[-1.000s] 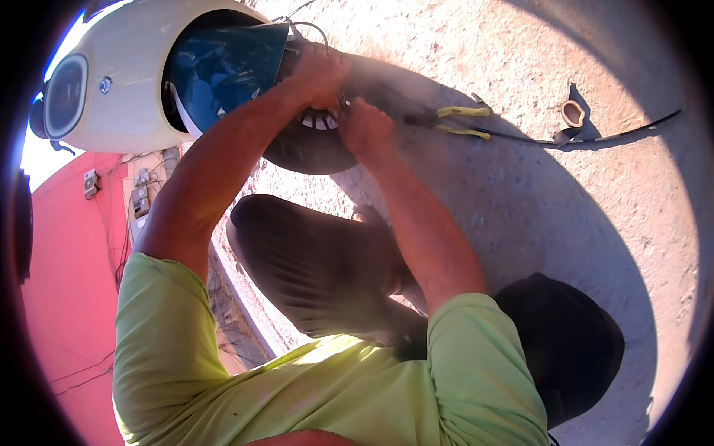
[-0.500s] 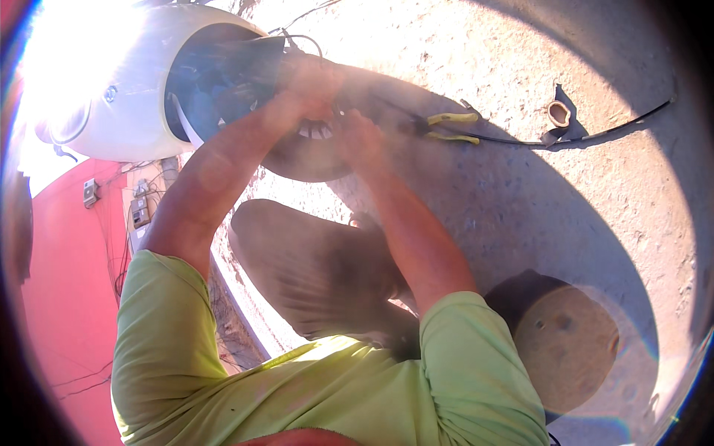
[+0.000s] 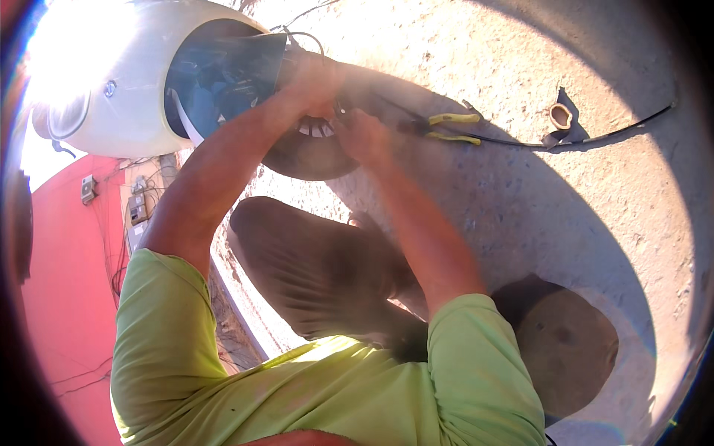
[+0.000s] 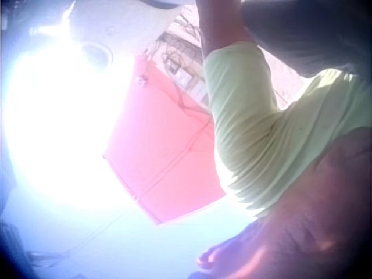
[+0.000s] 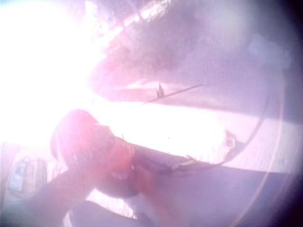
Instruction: The person attempts to repair a scooter tire by pulling at the rubber and using a pair of pliers to manipulate the tire bead near the wheel rim while crouching on the ground.
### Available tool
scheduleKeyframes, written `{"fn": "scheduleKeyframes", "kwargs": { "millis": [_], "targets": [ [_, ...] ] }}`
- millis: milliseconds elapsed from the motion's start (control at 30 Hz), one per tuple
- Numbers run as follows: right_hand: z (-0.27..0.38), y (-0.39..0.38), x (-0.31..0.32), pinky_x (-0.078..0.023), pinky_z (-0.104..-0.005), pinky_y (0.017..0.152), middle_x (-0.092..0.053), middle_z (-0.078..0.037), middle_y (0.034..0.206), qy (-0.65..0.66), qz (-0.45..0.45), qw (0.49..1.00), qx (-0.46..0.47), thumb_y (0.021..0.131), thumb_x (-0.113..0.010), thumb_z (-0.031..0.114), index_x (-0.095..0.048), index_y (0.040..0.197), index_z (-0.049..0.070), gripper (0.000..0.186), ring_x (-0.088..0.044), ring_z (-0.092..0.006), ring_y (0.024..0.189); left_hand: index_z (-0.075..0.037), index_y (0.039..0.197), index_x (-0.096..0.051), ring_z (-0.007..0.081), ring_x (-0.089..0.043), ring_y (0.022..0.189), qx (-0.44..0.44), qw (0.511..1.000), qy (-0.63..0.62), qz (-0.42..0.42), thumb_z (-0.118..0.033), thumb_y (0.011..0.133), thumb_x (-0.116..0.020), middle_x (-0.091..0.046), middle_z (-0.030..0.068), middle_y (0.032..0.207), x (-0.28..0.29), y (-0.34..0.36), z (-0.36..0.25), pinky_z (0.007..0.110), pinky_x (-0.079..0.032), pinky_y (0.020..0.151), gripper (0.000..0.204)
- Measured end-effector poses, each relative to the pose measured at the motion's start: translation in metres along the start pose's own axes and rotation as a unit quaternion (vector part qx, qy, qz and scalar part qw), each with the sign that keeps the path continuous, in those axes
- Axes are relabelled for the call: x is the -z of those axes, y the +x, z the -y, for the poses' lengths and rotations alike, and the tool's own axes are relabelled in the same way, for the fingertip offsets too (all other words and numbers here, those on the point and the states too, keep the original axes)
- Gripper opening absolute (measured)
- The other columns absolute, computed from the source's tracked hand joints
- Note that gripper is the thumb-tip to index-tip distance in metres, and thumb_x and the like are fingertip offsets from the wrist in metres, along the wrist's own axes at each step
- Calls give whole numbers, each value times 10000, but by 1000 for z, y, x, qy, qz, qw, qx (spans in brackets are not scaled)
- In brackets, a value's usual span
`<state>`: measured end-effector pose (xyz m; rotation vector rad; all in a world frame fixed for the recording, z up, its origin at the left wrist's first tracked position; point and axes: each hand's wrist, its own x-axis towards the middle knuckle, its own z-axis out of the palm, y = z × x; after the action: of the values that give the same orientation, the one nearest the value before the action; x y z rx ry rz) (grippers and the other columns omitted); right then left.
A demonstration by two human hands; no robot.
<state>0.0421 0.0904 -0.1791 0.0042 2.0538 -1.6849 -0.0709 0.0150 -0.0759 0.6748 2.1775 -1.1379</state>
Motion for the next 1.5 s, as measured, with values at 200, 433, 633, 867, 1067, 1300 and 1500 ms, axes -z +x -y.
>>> {"fn": "scheduleKeyframes", "kwargs": {
  "millis": [200, 433, 633, 867, 1067, 1300, 1500],
  "targets": [
    [-44, -4, 40, -489, -477, 921, -682, -118, 1099, -132, -149, 965, 171, 796, -783, 354, -694, 1116, 150, 389, -643, -346, 1090, -66, 1158, -689, 305, -664, 1085, -16, 999, -12, 48, -493, 538, -928, -694, 120, 1150, 6, -2, 2, 472, -482, 896, 790],
    [-98, -21, 75, -385, -451, 997, -605, -67, 1240, -466, -63, 875, 114, 840, -712, 235, -650, 1220, 142, 396, -508, -273, 1234, -81, 1142, -706, 313, -686, 1077, -14, 1000, -14, 16, -465, 543, -933, -705, 133, 1129, 3, -5, 1, 461, -507, 908, 747],
    [-120, -40, 92, -406, -461, 927, -641, -47, 1075, -515, -201, 817, 166, 867, -646, 253, -677, 1093, 147, 251, -551, -260, 1084, -75, 1067, -738, 314, -727, 983, -19, 1000, -9, -12, -413, 538, -927, -729, 140, 1046, 3, -9, 0, 445, -573, 816, 656],
    [-94, -59, 100, -526, -458, 804, -725, -114, 986, -360, 4, 931, 62, 903, -635, 268, -710, 997, 75, 227, -697, -290, 933, -66, 1033, -748, 332, -731, 966, -19, 999, -31, -12, -373, 503, -934, -731, 154, 1029, 1, -8, 2, 448, -580, 798, 640],
    [-89, -69, 69, -509, -364, 791, -691, -77, 966, 107, 170, 976, -79, 869, -746, 256, -695, 1072, 48, 295, -646, -163, 913, -83, 1024, -752, 339, -734, 958, -24, 999, -38, -8, -349, 516, -930, -739, 147, 1009, 3, -7, 3, 446, -585, 815, 600],
    [-71, -95, 23, -502, -345, 759, -658, -52, 992, 230, 202, 952, -21, 819, -784, 243, -683, 1115, 63, 361, -615, -148, 919, -93, 1059, -747, 328, -731, 980, -9, 1000, -30, 6, -336, 527, -934, -736, 141, 1043, 5, -9, 0, 446, -581, 839, 614],
    [-37, -91, 35, -544, -400, 810, -669, -174, 1032, 136, 178, 974, 43, 712, -779, 274, -699, 1108, -6, 492, -672, -264, 960, -96, 1068, -749, 319, -730, 987, -13, 999, -34, 7, -339, 536, -937, -735, 135, 1049, 3, -6, 0, 442, -576, 841, 615]
  ]
}}
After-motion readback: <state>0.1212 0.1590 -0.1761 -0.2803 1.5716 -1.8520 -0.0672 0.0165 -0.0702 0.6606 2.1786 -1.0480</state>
